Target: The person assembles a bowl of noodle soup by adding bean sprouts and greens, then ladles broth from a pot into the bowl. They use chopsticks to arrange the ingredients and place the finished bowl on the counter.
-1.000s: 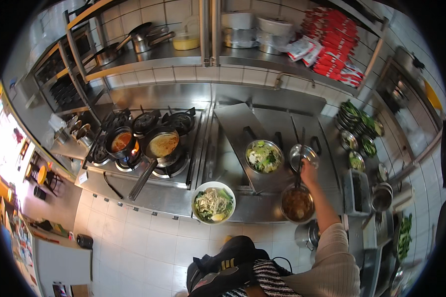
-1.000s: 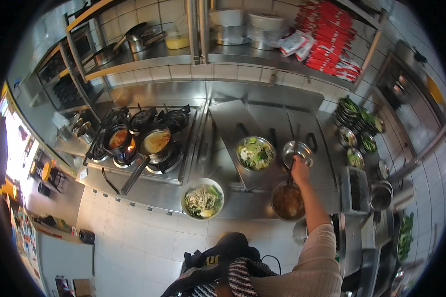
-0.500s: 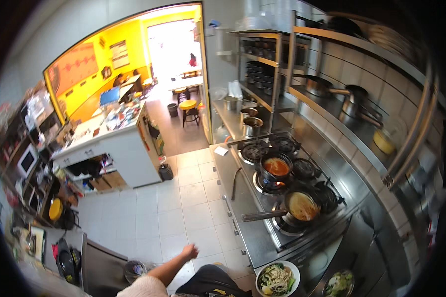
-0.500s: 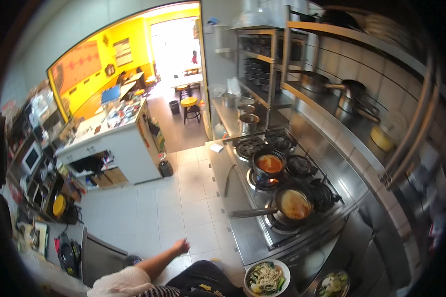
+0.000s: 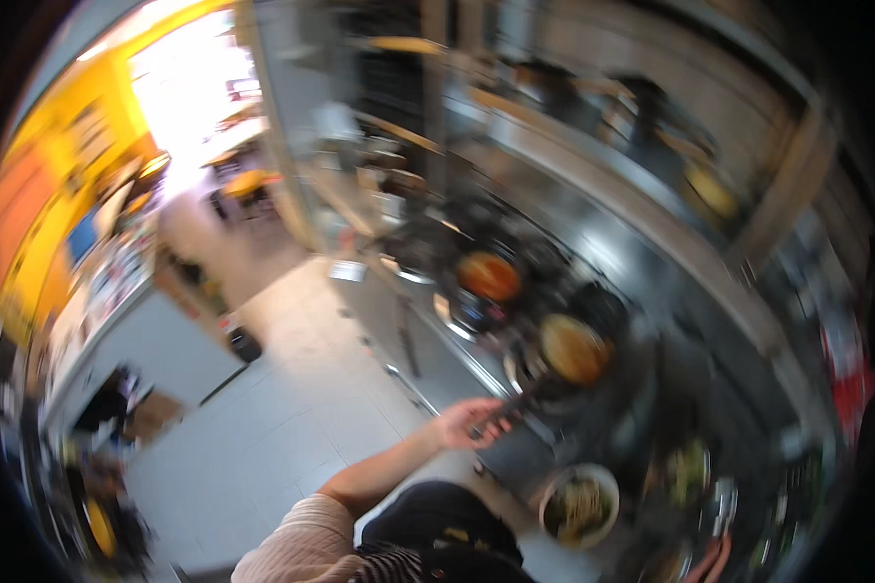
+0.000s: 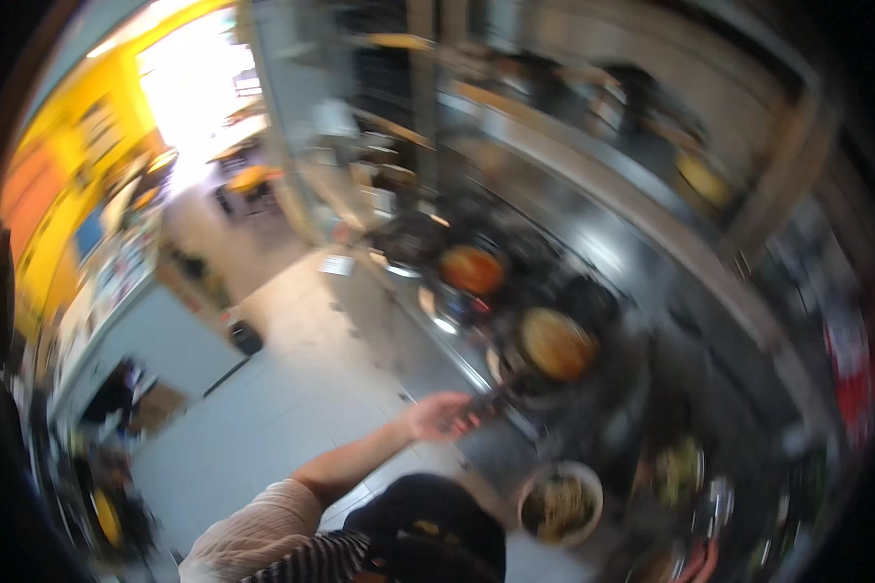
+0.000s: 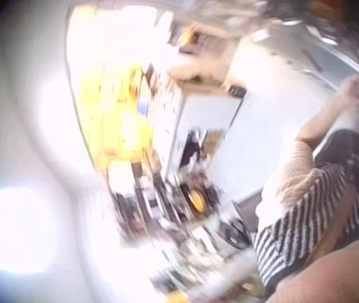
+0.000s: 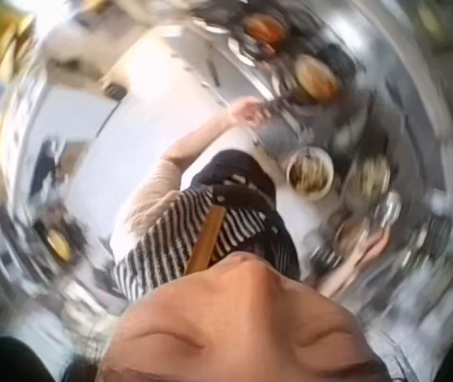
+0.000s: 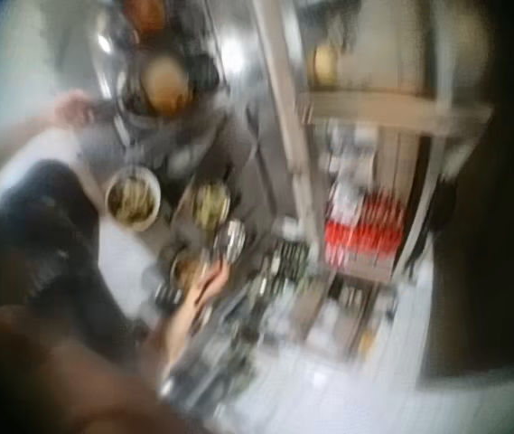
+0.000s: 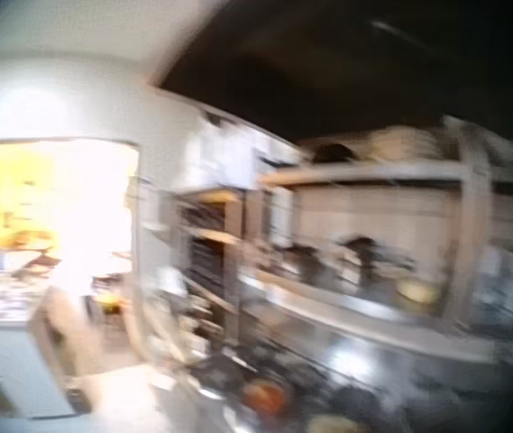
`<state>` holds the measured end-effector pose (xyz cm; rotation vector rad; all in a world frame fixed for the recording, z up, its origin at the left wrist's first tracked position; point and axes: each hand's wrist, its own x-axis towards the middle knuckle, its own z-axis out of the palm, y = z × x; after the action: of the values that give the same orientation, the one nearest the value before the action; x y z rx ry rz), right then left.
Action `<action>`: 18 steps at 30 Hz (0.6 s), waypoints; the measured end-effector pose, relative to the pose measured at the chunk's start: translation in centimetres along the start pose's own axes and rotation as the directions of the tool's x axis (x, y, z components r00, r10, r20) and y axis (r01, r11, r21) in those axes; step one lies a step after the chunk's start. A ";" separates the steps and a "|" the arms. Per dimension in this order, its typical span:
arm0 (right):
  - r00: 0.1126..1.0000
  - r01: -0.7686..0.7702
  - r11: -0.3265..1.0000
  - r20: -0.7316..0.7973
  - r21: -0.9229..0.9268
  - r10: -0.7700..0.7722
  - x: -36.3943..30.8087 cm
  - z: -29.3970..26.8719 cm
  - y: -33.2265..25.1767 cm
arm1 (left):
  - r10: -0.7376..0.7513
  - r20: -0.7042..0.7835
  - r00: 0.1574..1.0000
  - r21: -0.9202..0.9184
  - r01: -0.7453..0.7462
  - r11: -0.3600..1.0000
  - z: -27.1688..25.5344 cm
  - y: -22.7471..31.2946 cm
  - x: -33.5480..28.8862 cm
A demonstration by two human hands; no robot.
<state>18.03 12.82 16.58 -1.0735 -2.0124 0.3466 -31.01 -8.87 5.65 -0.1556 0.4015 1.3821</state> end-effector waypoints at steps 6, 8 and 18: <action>0.889 -0.280 0.826 -0.194 0.489 0.416 -9.0 -2.6 -7.9 | -0.232 0.212 0.949 -0.256 0.283 0.924 0.1 1.0 2.8; 0.755 -0.330 0.711 -0.278 0.621 0.593 -11.5 -2.9 -11.0 | -0.240 0.191 0.952 -0.187 0.275 0.943 0.4 1.3 2.7; 0.829 -0.499 0.694 0.053 0.518 0.556 -13.5 2.8 -12.6 | -0.195 0.121 0.973 -0.093 0.206 0.974 1.2 -0.1 1.6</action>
<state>12.95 -5.08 14.76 -1.2634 -1.3423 1.0480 -30.47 -6.98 6.11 -0.1998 0.2138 1.2061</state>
